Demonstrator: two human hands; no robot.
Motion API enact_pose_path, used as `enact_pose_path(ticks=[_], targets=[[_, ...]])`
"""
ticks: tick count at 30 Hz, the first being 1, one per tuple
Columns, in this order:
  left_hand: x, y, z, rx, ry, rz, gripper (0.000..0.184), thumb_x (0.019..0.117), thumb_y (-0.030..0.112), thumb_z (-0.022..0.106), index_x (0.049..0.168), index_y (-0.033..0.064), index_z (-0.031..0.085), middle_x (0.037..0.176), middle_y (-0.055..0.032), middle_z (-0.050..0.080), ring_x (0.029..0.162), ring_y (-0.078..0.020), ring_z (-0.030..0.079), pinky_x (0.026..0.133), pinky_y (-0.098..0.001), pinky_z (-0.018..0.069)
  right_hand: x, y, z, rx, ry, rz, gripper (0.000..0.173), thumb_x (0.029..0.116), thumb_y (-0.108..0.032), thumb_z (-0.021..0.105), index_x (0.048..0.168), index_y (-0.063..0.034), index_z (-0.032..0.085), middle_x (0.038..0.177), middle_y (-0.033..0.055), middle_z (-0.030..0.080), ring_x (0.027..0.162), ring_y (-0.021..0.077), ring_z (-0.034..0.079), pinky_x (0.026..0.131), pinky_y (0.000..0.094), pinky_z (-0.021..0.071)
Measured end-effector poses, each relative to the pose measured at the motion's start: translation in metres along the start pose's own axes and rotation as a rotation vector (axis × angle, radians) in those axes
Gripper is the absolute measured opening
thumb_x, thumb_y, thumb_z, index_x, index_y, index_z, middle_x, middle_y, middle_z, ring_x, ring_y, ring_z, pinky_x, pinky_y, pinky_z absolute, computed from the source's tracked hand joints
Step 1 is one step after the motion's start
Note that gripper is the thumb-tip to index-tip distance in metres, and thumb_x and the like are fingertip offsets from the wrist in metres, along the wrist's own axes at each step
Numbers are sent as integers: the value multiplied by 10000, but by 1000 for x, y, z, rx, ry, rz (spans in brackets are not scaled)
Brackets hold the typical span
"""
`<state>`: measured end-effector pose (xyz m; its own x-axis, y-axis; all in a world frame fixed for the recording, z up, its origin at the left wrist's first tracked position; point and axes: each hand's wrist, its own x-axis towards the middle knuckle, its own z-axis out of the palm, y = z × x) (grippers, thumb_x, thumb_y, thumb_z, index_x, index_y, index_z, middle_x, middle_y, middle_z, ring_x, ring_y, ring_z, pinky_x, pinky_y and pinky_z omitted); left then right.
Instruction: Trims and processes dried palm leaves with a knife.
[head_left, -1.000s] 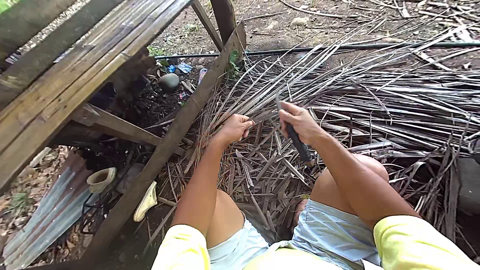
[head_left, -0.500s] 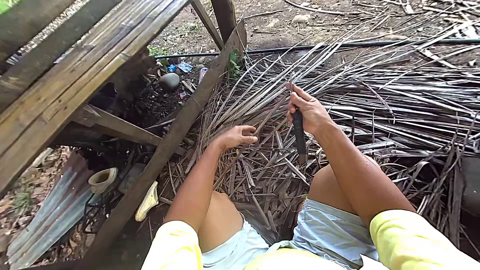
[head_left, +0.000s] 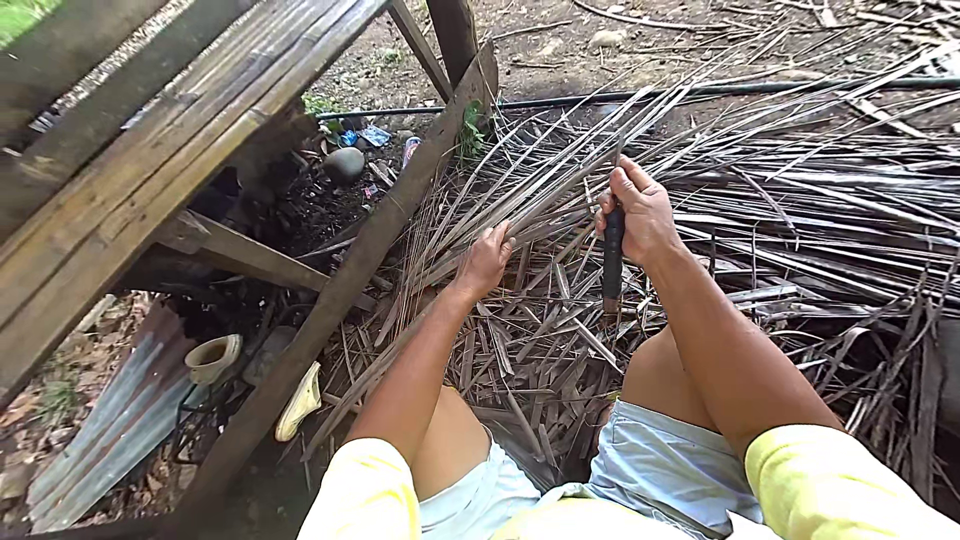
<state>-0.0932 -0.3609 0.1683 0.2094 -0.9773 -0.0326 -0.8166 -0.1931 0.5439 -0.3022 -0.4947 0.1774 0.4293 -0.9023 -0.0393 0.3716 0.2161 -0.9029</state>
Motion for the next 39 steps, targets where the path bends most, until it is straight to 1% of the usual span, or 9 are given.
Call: enact_pose_path(ticks=[2, 4, 7, 9, 14, 19, 26, 29, 39], targets=[[2, 2, 1, 94, 69, 56, 504, 1123, 243, 428, 1560, -7, 413, 1310, -293, 587, 1078, -427, 675, 944, -554, 547, -13, 4, 5, -75, -76, -54, 431, 1112, -172, 404, 1538, -109, 390, 718, -29, 534, 503, 72, 541, 464, 228, 519], [3, 2, 1, 82, 120, 99, 519, 1122, 236, 439, 1582, 3, 381, 1272, -285, 609, 1045, -423, 682, 922, -559, 552, -25, 12, 12, -139, -116, -103, 472, 1098, -154, 417, 1559, -70, 366, 725, -22, 546, 505, 74, 538, 473, 230, 520], [2, 4, -4, 33, 234, 142, 483, 1116, 211, 451, 1555, 11, 440, 1211, -264, 698, 1043, -427, 709, 945, -588, 532, -42, 22, 24, -256, -189, -148, 488, 1094, -153, 428, 1558, -20, 364, 724, -13, 558, 514, 73, 534, 499, 238, 518], [3, 5, -8, 30, 270, 138, 416, 1118, 199, 436, 1446, -29, 552, 1133, -260, 717, 982, -418, 716, 904, -579, 542, -46, 26, 29, -328, -272, -119, 483, 1093, -149, 443, 1552, -15, 376, 716, -11, 550, 522, 71, 525, 513, 243, 505], [3, 14, -22, 90, 143, 28, 393, 1130, 176, 371, 1328, -71, 604, 1101, -287, 699, 1040, -434, 698, 949, -578, 523, -48, 35, 34, -442, -453, 47, 499, 1103, -157, 435, 1591, -86, 362, 680, 5, 525, 506, 90, 502, 499, 251, 484], [2, 21, -29, 166, -117, -83, 360, 1132, 178, 370, 1200, -72, 619, 1083, -291, 675, 1068, -450, 667, 954, -609, 500, -50, 41, 43, -482, -545, 149, 535, 1109, -186, 441, 1617, -92, 302, 652, 18, 510, 476, 105, 485, 465, 257, 458], [-4, 23, -30, 71, -169, -81, 282, 1095, 89, 429, 1182, -64, 649, 1077, -256, 692, 1056, -396, 681, 960, -565, 514, -51, 47, 48, -468, -543, 212, 556, 1114, -214, 428, 1638, -139, 256, 652, 20, 487, 470, 111, 466, 453, 258, 442], [-8, 25, -26, 25, -172, -72, 261, 1094, 80, 436, 1129, -78, 641, 1027, -253, 676, 1008, -385, 672, 932, -548, 513, -50, 45, 47, -458, -521, 217, 563, 1109, -207, 447, 1630, -107, 257, 656, 15, 494, 471, 96, 467, 456, 250, 447], [-10, 35, -15, 156, -202, -145, 310, 1116, 142, 393, 1144, -69, 618, 1066, -279, 669, 1065, -428, 669, 942, -589, 506, -43, 57, 50, -560, -407, 151, 442, 1108, -224, 468, 1508, -36, 476, 688, 20, 527, 489, 89, 477, 460, 252, 447]])
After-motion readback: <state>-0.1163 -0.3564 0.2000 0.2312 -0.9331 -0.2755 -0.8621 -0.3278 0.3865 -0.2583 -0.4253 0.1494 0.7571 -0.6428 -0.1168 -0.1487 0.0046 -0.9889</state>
